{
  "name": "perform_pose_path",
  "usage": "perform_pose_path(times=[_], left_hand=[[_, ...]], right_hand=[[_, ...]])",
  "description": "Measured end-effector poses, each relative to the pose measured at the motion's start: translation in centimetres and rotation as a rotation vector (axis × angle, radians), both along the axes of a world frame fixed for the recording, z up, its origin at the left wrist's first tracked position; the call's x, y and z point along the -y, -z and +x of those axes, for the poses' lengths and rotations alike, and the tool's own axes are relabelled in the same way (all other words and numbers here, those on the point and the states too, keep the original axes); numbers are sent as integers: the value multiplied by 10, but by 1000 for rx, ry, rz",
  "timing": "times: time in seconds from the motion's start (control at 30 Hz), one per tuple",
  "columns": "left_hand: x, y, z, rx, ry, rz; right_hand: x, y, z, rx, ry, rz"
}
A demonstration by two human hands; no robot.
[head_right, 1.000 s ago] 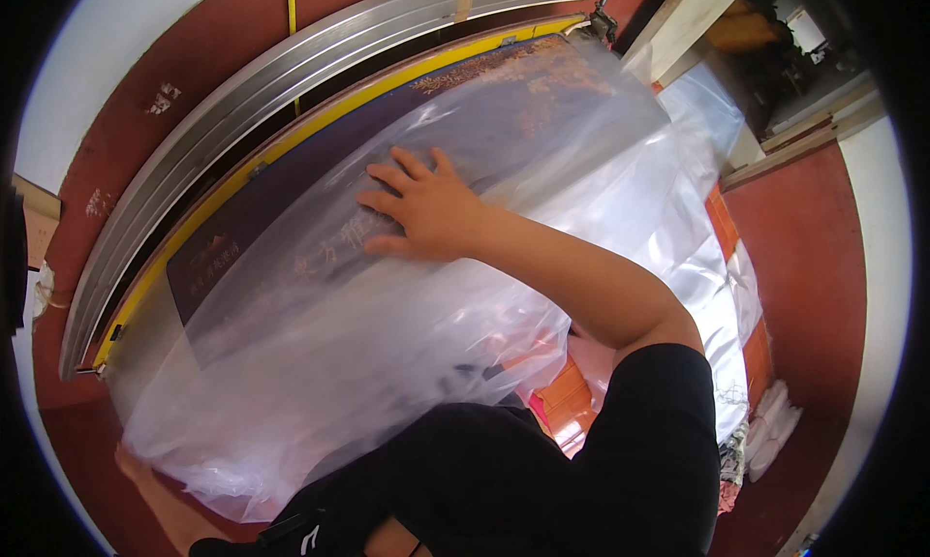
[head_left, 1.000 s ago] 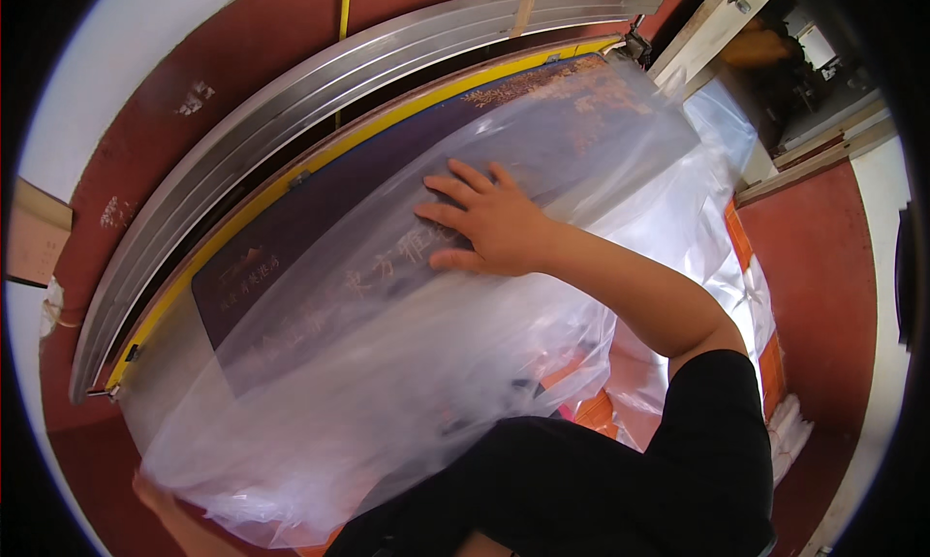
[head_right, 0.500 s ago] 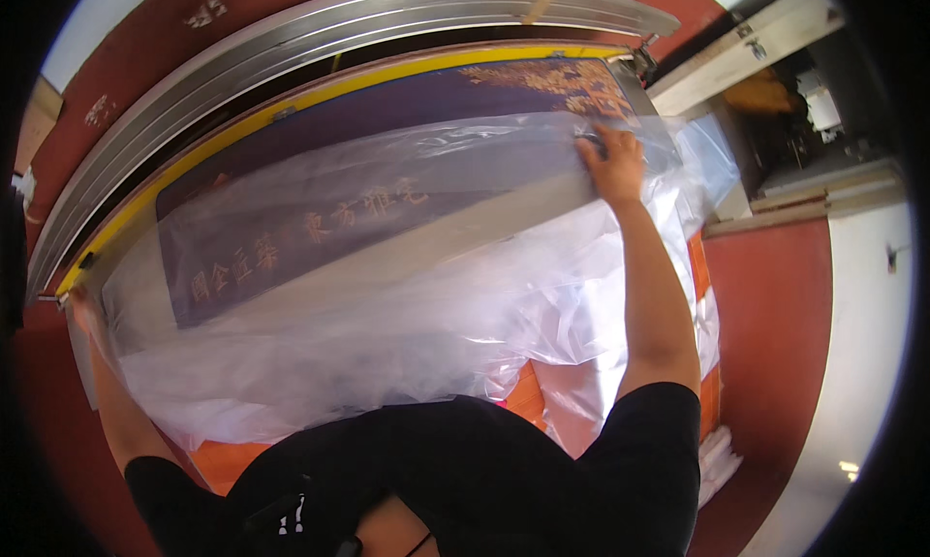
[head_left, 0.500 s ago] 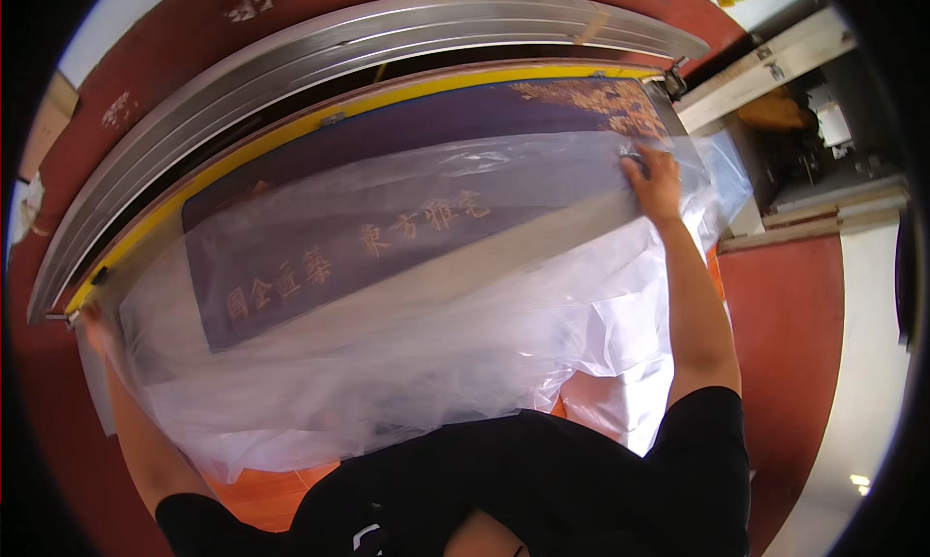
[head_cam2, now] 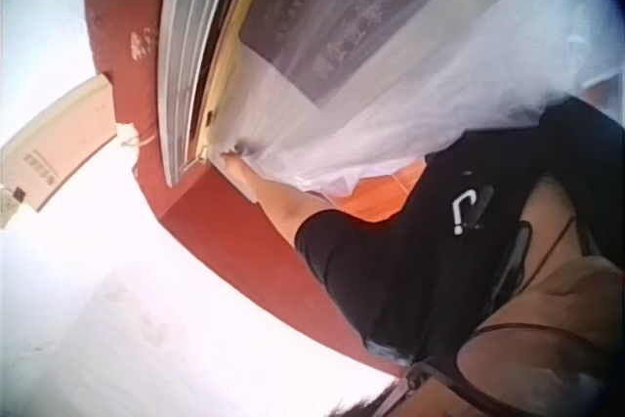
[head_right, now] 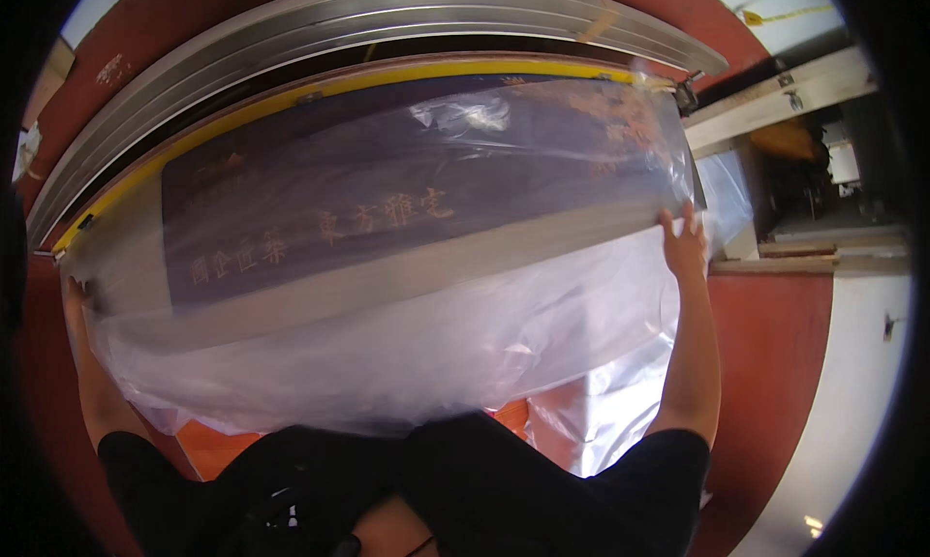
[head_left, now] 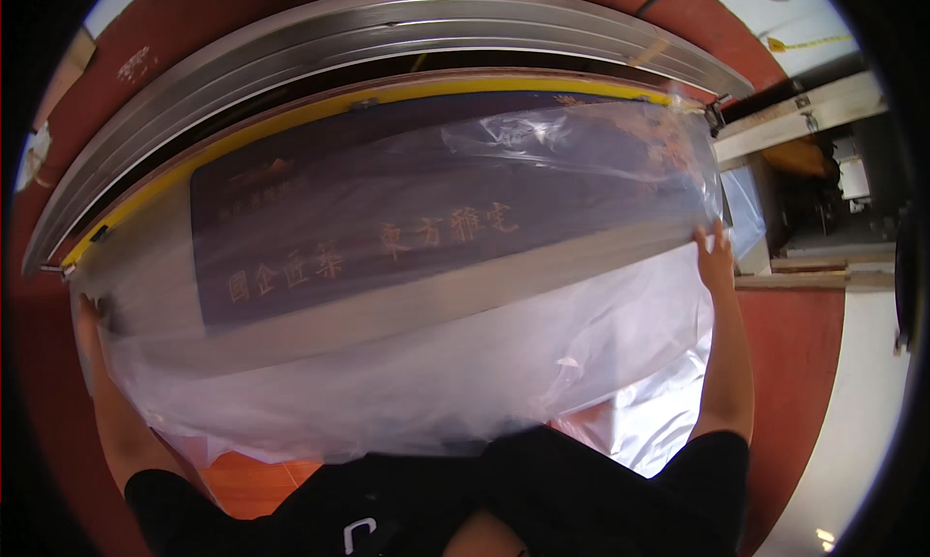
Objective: The person picks up a large plastic sheet and unfolds it by hand. The person then spreads and smooths the plastic sheet over a printed board on a work table.
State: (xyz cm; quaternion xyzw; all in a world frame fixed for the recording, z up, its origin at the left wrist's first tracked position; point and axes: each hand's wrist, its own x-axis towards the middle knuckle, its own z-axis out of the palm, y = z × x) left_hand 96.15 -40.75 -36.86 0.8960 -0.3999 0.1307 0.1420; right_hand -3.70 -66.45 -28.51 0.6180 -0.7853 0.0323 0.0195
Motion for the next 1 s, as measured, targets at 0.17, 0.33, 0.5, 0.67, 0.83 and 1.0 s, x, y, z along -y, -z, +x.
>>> perform_pose_path(times=[0.17, 0.33, 0.5, 0.67, 0.83, 1.0], left_hand=[[-32, 8, -23, 108, -121, 148], [-19, -25, -85, 170, -253, 448], [10, -69, -161, -5, -506, 116], [15, -75, -161, -108, -491, -111], [-26, -67, -135, -958, -31, -620], [-3, -71, -152, -923, 79, -552]], right_hand=[[0, -26, 84, -224, -344, -206], [27, 27, -13, -593, -382, -15], [22, -6, 106, -97, -688, -143], [54, -56, 198, -282, -548, -38], [-87, -103, 449, 1146, -1326, 842], [-211, -78, 546, 656, -1259, 1784]])
